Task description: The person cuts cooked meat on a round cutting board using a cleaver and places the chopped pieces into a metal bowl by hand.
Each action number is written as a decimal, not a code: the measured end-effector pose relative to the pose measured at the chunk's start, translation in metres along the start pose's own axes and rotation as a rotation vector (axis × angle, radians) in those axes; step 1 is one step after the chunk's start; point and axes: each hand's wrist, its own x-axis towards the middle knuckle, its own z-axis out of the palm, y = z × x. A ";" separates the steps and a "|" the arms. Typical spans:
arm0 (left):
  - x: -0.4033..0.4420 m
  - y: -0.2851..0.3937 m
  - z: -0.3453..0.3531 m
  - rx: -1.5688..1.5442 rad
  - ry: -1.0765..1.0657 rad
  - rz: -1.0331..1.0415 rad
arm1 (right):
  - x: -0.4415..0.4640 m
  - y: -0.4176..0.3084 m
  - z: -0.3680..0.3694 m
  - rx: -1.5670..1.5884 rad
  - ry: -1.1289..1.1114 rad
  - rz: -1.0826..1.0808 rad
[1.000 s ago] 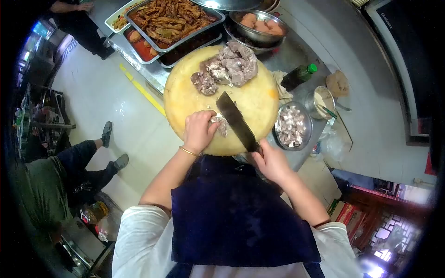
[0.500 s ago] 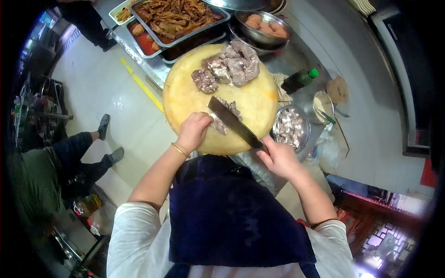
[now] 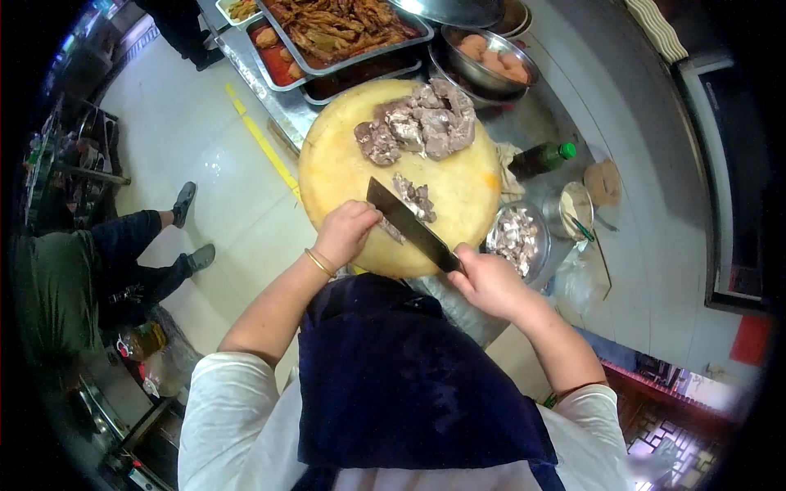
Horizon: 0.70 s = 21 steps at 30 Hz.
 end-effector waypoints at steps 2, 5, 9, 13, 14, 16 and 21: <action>0.000 0.000 -0.002 0.003 -0.010 -0.006 | 0.006 -0.003 -0.002 -0.012 -0.012 0.005; 0.000 0.001 -0.003 -0.019 -0.023 -0.020 | 0.012 -0.002 -0.002 0.013 -0.012 -0.006; 0.001 0.000 -0.002 -0.022 -0.034 -0.027 | 0.023 0.003 -0.006 0.084 -0.038 -0.031; 0.000 -0.002 0.001 -0.020 -0.020 -0.010 | 0.040 -0.001 0.005 0.107 -0.018 -0.007; 0.000 -0.003 0.003 -0.021 -0.023 -0.016 | 0.046 -0.007 0.013 0.076 -0.015 0.029; -0.001 -0.003 0.004 -0.015 -0.027 -0.026 | 0.065 -0.016 0.035 0.063 0.079 -0.003; 0.003 0.007 -0.009 0.016 -0.068 -0.025 | 0.090 -0.027 0.041 0.108 0.181 -0.028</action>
